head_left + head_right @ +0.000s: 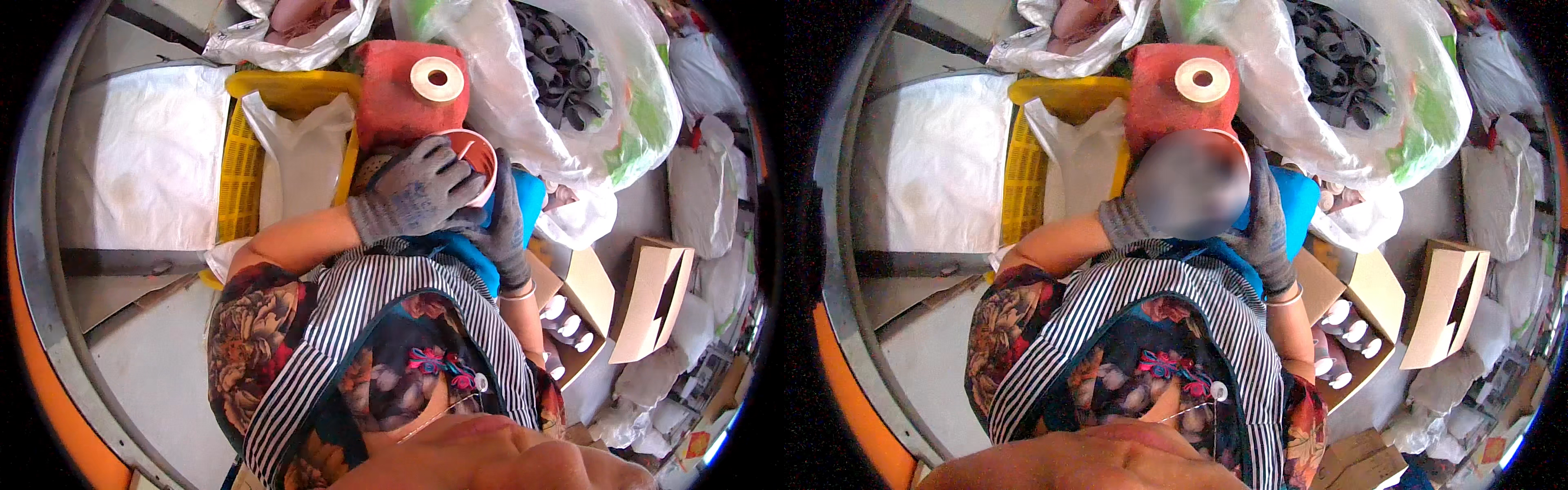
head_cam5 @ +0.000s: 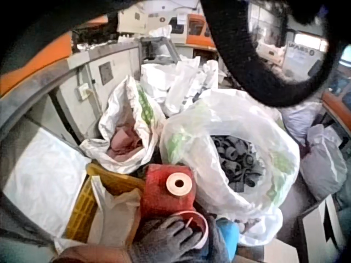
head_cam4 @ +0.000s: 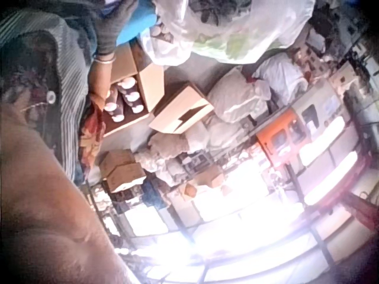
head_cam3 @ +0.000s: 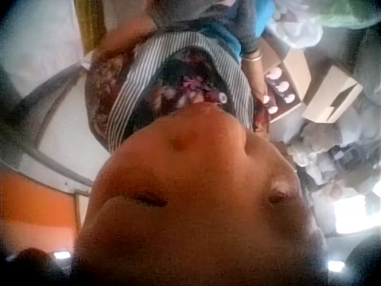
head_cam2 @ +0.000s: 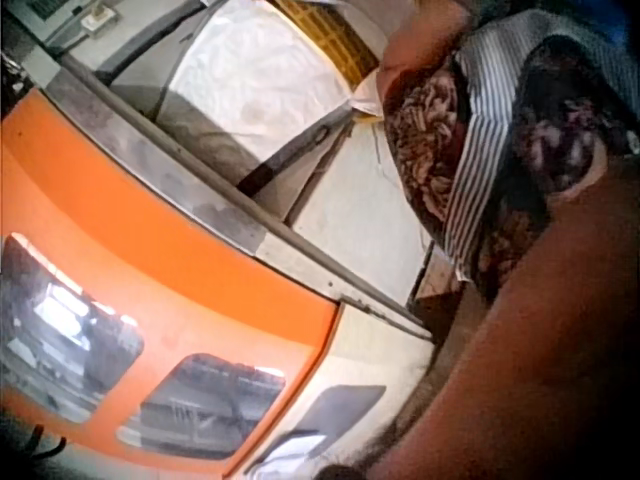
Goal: The person fits grey lids onto pink pitcher bodies by hand and places the finished pitchers into a cardboard box.
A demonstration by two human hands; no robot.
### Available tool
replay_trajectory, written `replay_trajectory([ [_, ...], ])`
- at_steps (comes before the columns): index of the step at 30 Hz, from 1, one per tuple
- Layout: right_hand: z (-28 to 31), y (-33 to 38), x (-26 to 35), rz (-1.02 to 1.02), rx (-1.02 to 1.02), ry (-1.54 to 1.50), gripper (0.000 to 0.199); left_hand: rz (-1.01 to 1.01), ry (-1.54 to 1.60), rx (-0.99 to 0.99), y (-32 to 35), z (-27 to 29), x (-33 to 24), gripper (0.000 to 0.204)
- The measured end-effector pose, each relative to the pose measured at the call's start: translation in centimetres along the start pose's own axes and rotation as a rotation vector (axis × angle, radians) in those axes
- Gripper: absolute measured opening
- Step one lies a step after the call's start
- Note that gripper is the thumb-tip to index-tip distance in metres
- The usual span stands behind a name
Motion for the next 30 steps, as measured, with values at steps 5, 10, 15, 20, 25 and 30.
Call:
replay_trajectory([
  [5, -1.3, -0.3, 0.0, -0.046, 0.012, -0.167, 0.118, -0.079, 0.019, 0.049, 0.8, -0.1, 1.8, 0.033],
  [10, -1.7, -1.2, 1.1, -0.036, 0.080, -0.099, 0.120, -0.006, 0.165, -0.176, 0.2, 2.1, 2.5, 0.035],
  [15, -2.0, -1.6, 2.4, -0.056, -0.003, -0.083, 0.123, 0.475, 1.032, -0.659, 0.3, 4.0, 6.8, 0.036],
  [20, -2.3, -0.7, 1.8, -0.020, -0.046, -0.227, 0.129, 0.682, 2.779, -0.685, 1.8, 2.4, 9.2, 0.039],
  [25, -2.0, -0.3, -0.1, -0.029, 0.019, -0.241, 0.131, 0.876, 2.429, -0.791, 2.5, 1.3, 9.0, 0.040],
  [30, -2.4, -0.2, 0.0, -0.187, 0.067, -0.553, 0.137, 0.534, 1.821, -0.829, 0.6, 4.3, 8.4, 0.039],
])
Point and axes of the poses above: each hand's wrist, its own y-axis away from the middle knuckle, its own z-axis out of the back of the hand, x = y × z, the point moved 2 cm from there along -y, towards the middle knuckle, and after that the axes turned 14 degrees about y, right-handed, at the moved point
